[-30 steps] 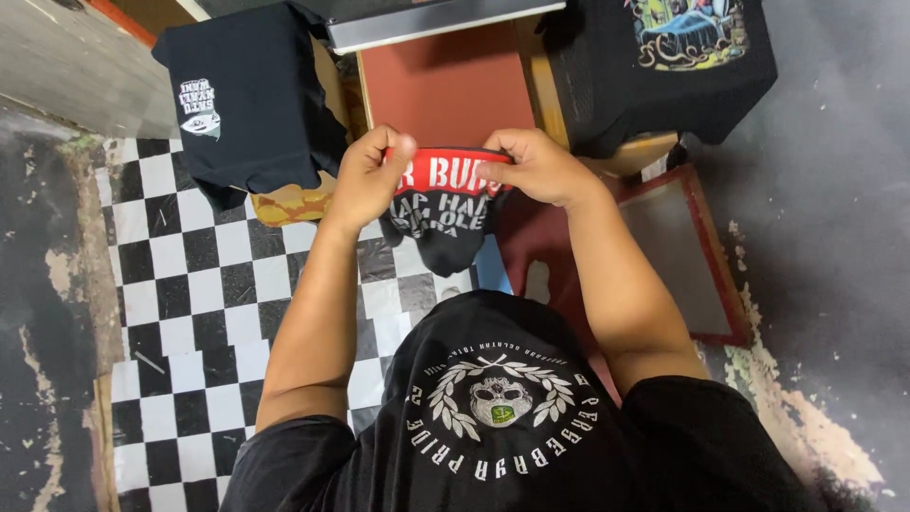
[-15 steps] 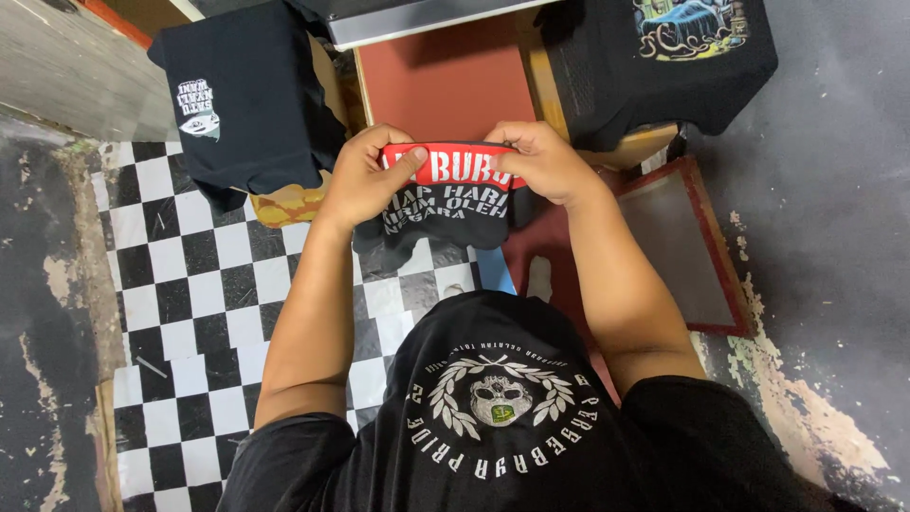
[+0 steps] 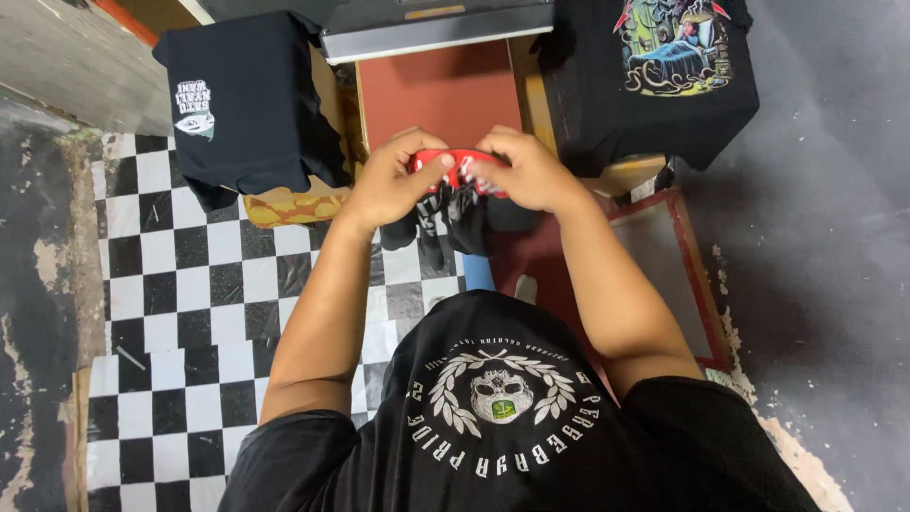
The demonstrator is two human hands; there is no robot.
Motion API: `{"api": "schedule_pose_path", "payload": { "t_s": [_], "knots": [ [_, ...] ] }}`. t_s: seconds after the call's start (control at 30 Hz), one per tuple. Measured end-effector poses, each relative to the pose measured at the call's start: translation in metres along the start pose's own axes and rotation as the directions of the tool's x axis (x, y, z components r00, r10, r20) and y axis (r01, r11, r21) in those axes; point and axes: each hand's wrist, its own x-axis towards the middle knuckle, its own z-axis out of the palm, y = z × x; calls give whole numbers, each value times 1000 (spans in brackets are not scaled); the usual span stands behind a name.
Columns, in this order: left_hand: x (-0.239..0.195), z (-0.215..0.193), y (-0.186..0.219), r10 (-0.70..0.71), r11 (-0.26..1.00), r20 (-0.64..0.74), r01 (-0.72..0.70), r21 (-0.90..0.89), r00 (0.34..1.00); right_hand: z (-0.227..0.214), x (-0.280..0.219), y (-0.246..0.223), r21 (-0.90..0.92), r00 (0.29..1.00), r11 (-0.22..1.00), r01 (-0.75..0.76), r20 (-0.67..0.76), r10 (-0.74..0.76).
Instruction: The person uses a heat press machine to apply or set printed designs onto black t-shirts.
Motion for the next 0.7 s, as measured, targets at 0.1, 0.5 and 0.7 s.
{"api": "schedule_pose_path", "payload": {
  "t_s": [0.1,0.5,0.7],
  "knots": [
    [4,-2,1,8,992,14,-10,125,1000,-15,5,6,-5,998,1000,-15,-69,15],
    [-4,2,-64,-158,965,-229,101,-243,960,-45,-1,5,186,992,980,-65,-96,84],
    [-9,-5,-49,-170,980,-180,147,-132,969,-58,-8,18,250,995,967,-37,-85,60]
  ]
}}
